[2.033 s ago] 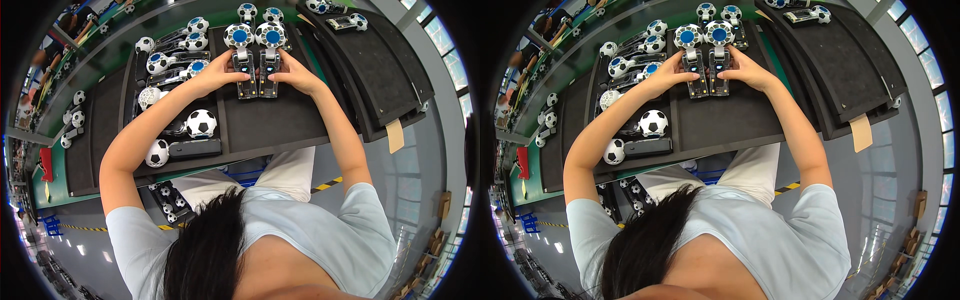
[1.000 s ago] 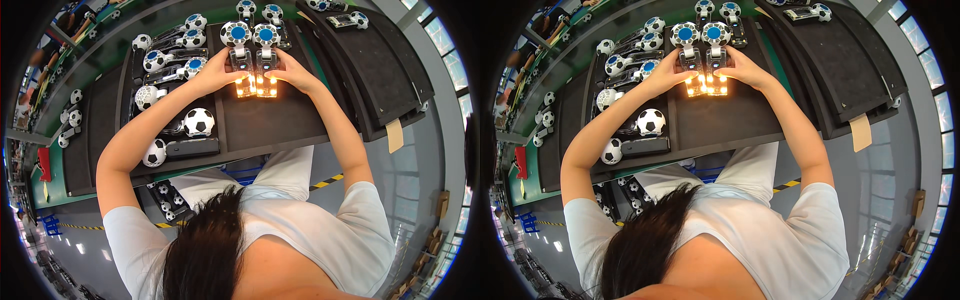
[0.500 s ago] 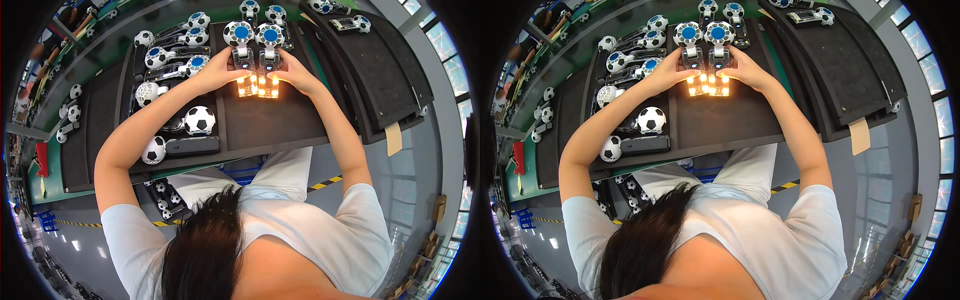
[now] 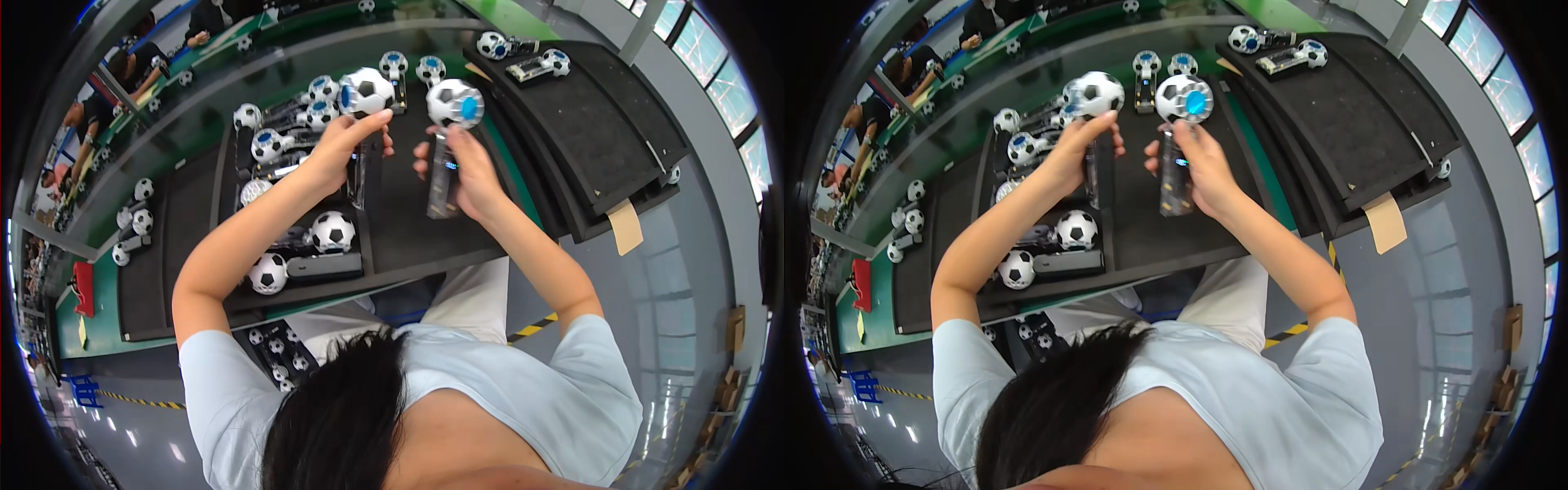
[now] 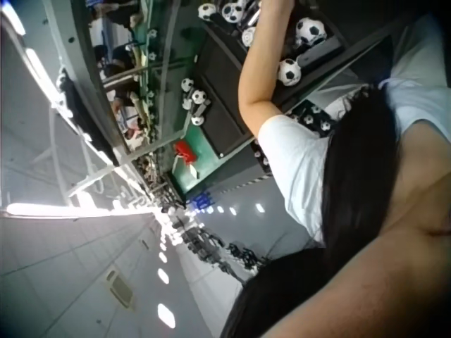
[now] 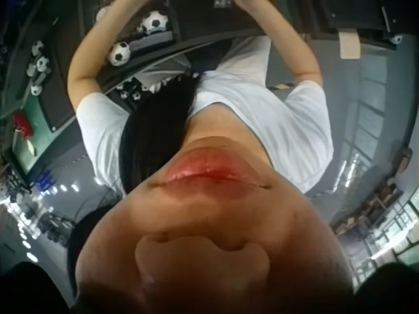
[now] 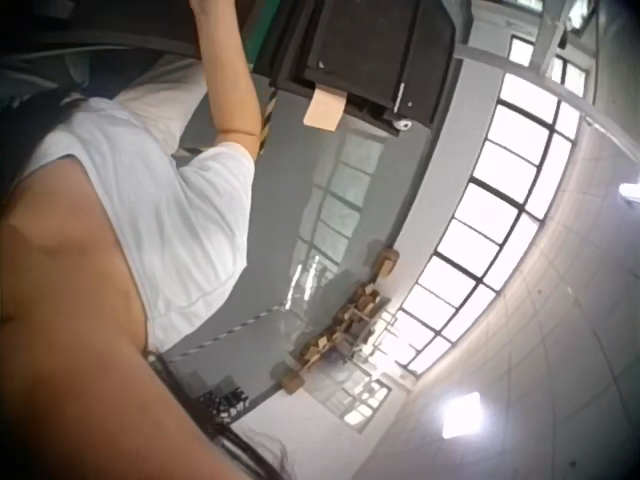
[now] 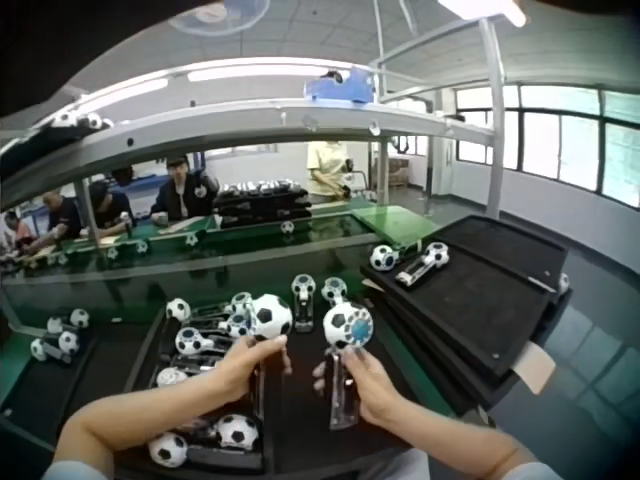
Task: Testing and organizing small electronic robot kits on an assembly line.
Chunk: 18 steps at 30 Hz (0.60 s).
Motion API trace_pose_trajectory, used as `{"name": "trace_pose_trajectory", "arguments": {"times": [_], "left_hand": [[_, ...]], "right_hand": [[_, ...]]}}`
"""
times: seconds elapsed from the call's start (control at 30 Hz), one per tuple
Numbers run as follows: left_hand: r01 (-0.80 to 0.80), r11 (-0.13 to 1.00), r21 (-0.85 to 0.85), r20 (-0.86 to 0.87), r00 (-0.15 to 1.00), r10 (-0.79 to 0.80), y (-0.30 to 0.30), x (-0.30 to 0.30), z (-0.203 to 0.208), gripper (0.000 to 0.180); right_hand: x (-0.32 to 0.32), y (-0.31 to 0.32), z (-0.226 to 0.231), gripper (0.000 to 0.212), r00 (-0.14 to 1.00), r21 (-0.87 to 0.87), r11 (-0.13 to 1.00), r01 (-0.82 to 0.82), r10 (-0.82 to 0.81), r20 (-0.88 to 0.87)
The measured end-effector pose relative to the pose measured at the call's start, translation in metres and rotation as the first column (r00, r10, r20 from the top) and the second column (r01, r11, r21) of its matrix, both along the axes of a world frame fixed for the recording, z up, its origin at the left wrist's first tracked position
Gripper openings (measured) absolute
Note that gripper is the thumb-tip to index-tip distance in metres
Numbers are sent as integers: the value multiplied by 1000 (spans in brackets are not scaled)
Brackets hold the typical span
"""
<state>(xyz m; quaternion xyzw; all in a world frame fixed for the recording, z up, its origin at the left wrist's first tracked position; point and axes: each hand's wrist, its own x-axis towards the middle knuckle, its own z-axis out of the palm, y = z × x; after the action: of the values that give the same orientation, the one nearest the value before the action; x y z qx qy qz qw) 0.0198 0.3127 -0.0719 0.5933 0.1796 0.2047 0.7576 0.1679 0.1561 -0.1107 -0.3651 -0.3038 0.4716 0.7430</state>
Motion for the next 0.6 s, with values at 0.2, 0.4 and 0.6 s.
{"name": "trace_pose_trajectory", "arguments": {"times": [0.2,0.4,0.6], "left_hand": [[-739,-39,672,737,663,132,-14,-134,165,38],[-814,12,581,809,579,104,-117,-173,112,28],[-671,-275,689,718,582,381,-94,-225,128,29]], "right_hand": [[32,-165,147,63,255,744,453,491,-891,375],[15,-222,130,32,-337,601,766,229,-517,787],[19,-202,134,29,-183,719,694,25,-704,686]]}}
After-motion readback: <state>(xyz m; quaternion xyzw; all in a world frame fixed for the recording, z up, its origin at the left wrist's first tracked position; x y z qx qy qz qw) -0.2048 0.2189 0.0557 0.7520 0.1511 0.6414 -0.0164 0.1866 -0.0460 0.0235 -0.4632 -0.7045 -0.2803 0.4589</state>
